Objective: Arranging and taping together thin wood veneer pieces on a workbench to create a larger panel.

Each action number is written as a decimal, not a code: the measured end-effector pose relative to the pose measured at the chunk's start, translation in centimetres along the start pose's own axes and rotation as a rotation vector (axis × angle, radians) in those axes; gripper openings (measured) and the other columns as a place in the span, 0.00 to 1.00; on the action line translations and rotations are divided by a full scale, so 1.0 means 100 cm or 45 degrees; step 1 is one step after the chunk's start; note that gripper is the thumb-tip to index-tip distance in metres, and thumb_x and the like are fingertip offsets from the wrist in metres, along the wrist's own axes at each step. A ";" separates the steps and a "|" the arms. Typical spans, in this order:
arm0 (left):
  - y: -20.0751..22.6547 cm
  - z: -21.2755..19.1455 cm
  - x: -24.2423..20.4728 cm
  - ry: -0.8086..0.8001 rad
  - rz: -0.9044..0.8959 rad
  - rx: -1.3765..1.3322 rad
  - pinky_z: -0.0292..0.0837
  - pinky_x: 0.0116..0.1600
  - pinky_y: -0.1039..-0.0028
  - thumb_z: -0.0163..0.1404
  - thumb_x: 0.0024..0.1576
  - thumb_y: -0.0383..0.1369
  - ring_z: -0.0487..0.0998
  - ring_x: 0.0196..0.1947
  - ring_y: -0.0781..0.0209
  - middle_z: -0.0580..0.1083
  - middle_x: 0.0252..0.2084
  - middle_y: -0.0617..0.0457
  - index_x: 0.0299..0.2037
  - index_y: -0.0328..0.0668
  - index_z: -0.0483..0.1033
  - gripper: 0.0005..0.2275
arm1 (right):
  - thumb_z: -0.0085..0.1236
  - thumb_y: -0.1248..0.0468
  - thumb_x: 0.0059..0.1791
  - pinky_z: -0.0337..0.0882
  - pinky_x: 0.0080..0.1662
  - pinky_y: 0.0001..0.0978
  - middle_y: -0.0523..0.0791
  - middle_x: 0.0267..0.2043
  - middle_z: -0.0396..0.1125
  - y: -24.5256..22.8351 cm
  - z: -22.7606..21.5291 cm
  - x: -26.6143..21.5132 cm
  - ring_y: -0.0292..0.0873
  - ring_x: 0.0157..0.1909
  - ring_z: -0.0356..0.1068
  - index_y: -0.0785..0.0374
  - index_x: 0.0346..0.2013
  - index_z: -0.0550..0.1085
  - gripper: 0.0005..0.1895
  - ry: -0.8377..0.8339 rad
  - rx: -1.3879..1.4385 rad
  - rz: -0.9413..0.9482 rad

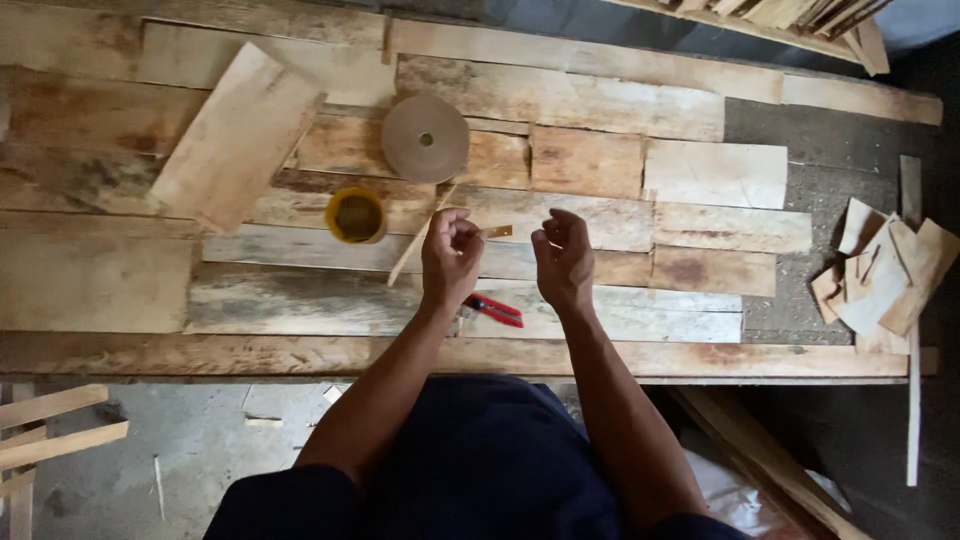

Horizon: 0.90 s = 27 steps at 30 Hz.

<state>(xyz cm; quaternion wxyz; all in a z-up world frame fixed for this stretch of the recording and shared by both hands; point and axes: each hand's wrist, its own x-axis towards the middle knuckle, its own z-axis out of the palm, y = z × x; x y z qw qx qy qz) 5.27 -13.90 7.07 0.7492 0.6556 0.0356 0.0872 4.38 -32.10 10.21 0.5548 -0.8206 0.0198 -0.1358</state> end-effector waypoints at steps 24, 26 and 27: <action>-0.091 0.050 0.103 0.116 -0.773 -0.635 0.63 0.32 0.70 0.62 0.54 0.39 0.69 0.29 0.66 0.68 0.29 0.58 0.36 0.43 0.77 0.10 | 0.54 0.68 0.52 0.70 0.51 0.49 0.49 0.46 0.70 0.034 0.027 -0.063 0.53 0.49 0.71 0.49 0.59 0.73 0.21 -1.065 -0.825 -0.372; -0.092 0.054 0.111 0.100 -0.821 -0.578 0.64 0.32 0.70 0.59 0.56 0.42 0.68 0.29 0.66 0.67 0.28 0.59 0.37 0.44 0.79 0.11 | 0.53 0.70 0.50 0.70 0.51 0.48 0.48 0.47 0.70 0.027 0.026 -0.059 0.54 0.50 0.71 0.50 0.60 0.72 0.23 -1.121 -0.780 -0.261; -0.092 0.057 0.116 0.078 -0.869 -0.518 0.64 0.32 0.70 0.57 0.58 0.45 0.68 0.28 0.67 0.66 0.28 0.60 0.38 0.45 0.80 0.13 | 0.52 0.72 0.49 0.70 0.51 0.47 0.48 0.48 0.70 0.023 0.026 -0.056 0.54 0.51 0.71 0.51 0.61 0.71 0.25 -1.170 -0.735 -0.146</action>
